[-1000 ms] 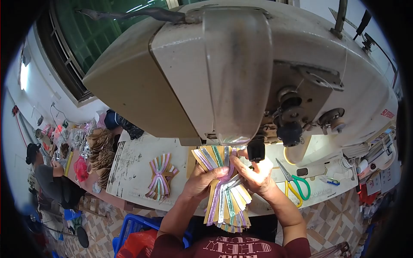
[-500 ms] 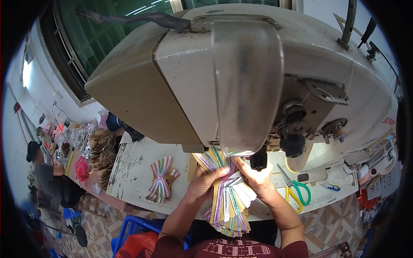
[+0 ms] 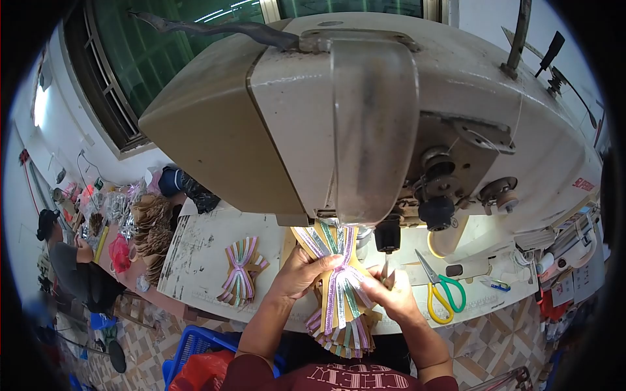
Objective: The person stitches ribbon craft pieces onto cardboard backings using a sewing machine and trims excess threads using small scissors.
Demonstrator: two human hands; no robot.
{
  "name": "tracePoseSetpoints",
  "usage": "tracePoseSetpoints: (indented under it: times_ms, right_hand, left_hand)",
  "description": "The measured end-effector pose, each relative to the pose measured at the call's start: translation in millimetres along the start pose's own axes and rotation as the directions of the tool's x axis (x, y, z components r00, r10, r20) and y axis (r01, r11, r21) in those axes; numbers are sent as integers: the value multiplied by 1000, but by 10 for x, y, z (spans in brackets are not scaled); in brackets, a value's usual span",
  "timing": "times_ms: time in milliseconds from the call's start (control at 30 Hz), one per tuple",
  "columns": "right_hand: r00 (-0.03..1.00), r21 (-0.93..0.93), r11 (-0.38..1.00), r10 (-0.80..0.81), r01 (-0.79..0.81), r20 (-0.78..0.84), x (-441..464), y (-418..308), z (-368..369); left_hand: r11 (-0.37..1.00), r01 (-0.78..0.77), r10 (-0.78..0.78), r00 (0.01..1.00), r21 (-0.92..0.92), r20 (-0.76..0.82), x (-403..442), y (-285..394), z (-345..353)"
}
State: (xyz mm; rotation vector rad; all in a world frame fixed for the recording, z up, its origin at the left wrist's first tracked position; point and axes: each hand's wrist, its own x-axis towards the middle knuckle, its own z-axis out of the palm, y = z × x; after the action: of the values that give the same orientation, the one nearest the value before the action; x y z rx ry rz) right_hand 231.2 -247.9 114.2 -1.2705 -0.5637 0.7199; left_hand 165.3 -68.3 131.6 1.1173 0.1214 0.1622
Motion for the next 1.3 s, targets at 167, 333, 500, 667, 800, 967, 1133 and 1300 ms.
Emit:
tracePoseSetpoints:
  times_ms: [167, 333, 500, 667, 800, 967, 1133, 1300]
  right_hand:
    - [998, -1, 999, 39, -39, -49, -32, -60, 101]
    - [995, 57, 996, 77, -74, -59, 17, -53, 74]
    - [987, 247, 968, 69, -31, -146, 53, -127, 160]
    - [982, 272, 962, 29, 23, -188, 126, 31, 63]
    - [981, 318, 947, 18, 45, -193, 147, 50, 50]
    - [977, 380, 920, -12, 95, -215, 184, 101, 12]
    - [967, 454, 885, 18, 103, -254, 238, 47, 3]
    - [963, 502, 853, -3, 143, -268, 292, 33, -76]
  left_hand:
    - [999, -27, 27, 1000, -22, -8, 44, -6, 4]
    - [997, -26, 23, 999, -73, -32, 149, 23, -9]
    - [998, -27, 23, 997, -55, -72, 184, -2, -9]
    - [996, 79, -72, 983, 34, -166, 216, 67, 4]
    - [973, 189, -163, 969, 133, -187, 203, 155, -80]
    - [984, 142, -111, 960, 107, -257, 203, 174, -3]
    - [998, 28, -12, 952, 50, -305, 235, 80, 44]
    - [995, -89, 102, 938, 53, -331, 213, -17, 154]
